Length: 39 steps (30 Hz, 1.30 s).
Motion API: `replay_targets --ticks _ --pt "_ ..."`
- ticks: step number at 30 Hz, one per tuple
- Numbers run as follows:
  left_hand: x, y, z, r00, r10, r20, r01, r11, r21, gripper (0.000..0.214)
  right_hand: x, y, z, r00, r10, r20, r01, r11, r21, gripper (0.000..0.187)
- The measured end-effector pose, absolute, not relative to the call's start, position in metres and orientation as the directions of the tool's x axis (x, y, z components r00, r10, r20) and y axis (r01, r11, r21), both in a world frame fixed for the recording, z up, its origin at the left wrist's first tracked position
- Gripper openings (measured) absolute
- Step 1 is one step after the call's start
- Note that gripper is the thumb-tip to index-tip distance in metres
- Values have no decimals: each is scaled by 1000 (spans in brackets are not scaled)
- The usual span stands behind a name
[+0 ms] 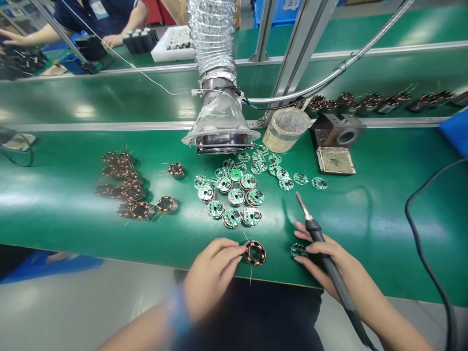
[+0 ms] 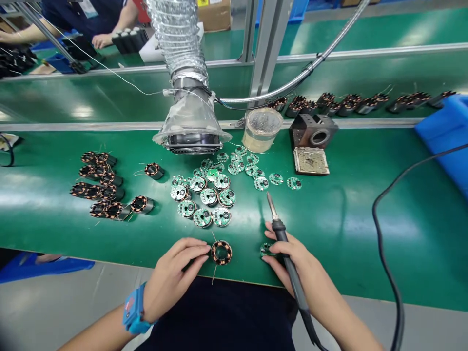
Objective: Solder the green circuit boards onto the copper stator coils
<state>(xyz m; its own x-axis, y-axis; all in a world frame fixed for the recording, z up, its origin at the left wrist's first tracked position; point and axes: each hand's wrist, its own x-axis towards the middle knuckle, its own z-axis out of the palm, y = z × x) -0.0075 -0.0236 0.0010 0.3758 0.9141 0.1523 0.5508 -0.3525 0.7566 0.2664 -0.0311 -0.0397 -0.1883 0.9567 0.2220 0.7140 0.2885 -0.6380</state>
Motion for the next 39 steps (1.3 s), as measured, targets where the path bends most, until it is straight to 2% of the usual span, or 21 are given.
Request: replay_targets --ticks 2,4,6,11,14,16,19,22,24,27,29,32,35,37,39 --pt "-4 -20 2 417 897 145 552 -377 744 27 264 -36 -43 -223 949 221 707 313 -634 13" --pt "1 -18 6 406 908 102 569 -338 749 28 262 -39 -45 -269 928 258 697 372 -613 20" --pt "6 -17 11 360 931 65 586 -280 761 24 260 -41 -47 -285 907 309 695 418 -585 27" --pt "18 -17 14 282 959 21 635 -204 745 12 259 -40 -50 -226 898 378 702 419 -577 19" --pt "21 -16 12 252 968 12 624 -172 762 8 248 -38 -40 -221 889 401 669 438 -601 24" --pt "20 -16 12 231 973 -13 565 -123 816 9 234 -37 -28 -210 880 426 609 459 -647 30" --pt "17 -18 11 155 974 -165 415 87 906 10 208 -36 -16 -245 848 471 496 527 -691 36" --pt "15 -20 7 105 941 -321 244 288 926 8 191 -34 -17 -357 815 456 425 576 -698 37" --pt "16 -22 3 82 937 -340 178 322 930 6 187 -32 -21 -380 823 422 412 559 -720 37" --pt "19 -21 -1 24 958 -285 164 277 947 3 188 -28 -23 -373 845 384 408 521 -750 36" --pt "18 -19 -3 15 981 -193 212 185 960 2 189 -26 -22 -384 842 379 404 522 -752 35" --pt "12 -17 -6 135 987 81 374 -127 919 12 187 -24 -20 -353 842 408 430 534 -728 36" --pt "3 -17 -9 346 894 287 470 -429 771 20 182 -24 -20 -275 843 463 504 536 -677 37" --pt "0 -17 -10 376 880 291 457 -449 768 22 181 -24 -20 -246 836 490 528 540 -656 38" --pt "0 -16 -10 292 934 207 406 -317 857 20 182 -24 -20 -244 836 491 525 540 -658 39"
